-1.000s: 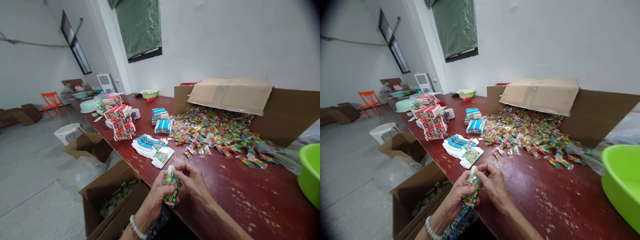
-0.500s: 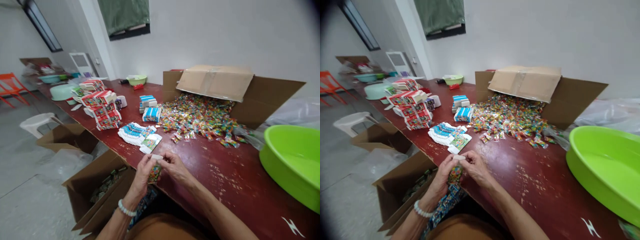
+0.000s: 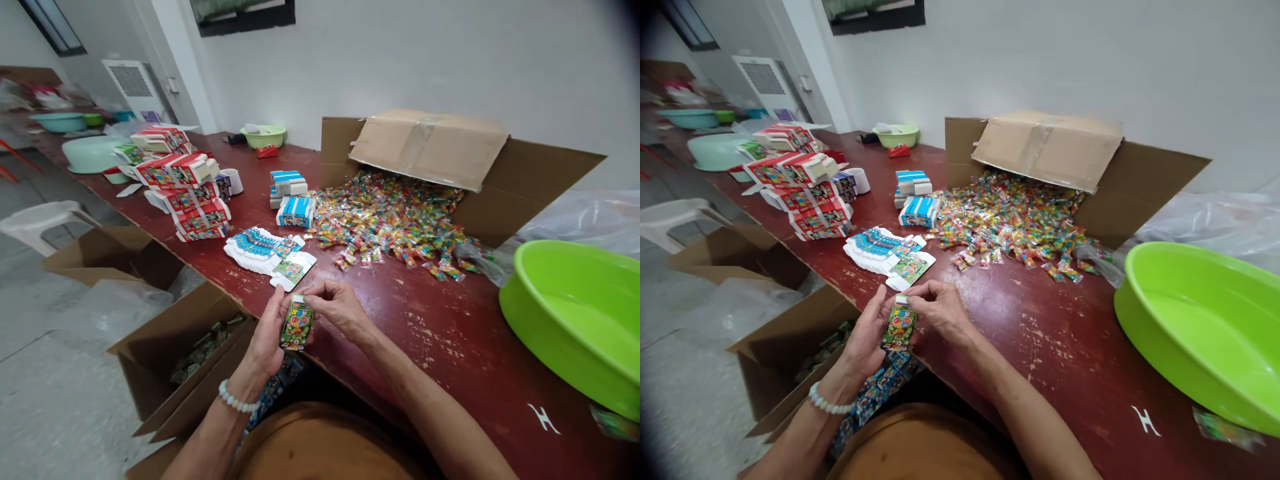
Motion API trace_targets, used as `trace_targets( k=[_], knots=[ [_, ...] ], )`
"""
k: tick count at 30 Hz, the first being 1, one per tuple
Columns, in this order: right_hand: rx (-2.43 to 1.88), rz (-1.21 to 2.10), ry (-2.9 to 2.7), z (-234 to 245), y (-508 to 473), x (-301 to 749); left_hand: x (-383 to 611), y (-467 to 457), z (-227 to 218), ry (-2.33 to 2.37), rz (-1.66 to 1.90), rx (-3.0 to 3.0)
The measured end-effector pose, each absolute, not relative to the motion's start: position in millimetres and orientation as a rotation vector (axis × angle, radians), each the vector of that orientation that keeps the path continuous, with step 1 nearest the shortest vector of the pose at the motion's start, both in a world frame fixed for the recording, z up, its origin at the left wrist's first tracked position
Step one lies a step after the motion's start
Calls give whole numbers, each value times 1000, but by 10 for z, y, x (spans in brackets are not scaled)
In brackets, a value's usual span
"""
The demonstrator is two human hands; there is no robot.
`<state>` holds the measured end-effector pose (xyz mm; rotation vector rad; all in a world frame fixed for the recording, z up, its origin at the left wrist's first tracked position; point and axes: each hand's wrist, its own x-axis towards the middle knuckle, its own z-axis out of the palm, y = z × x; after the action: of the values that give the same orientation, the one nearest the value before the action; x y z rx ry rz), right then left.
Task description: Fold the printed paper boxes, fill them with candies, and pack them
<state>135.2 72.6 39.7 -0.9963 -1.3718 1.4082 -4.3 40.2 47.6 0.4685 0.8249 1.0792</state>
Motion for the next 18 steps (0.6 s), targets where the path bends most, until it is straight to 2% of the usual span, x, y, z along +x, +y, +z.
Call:
trace_targets(
  k=[8, 14, 16, 18],
  knots=[
    [-741, 1090, -1771, 333, 621, 1402, -143, 470, 362, 800, 1064, 397],
    [-924, 1334, -1655, 144, 818, 1288, -251, 525, 306, 1024, 1220, 564],
    [-1163, 1157, -1668, 107, 1075, 1279, -556, 542, 331, 1253, 1353, 732],
    [-1386, 830, -1746, 77, 1366, 1273, -991, 561, 333, 1591, 1447, 931]
  ],
)
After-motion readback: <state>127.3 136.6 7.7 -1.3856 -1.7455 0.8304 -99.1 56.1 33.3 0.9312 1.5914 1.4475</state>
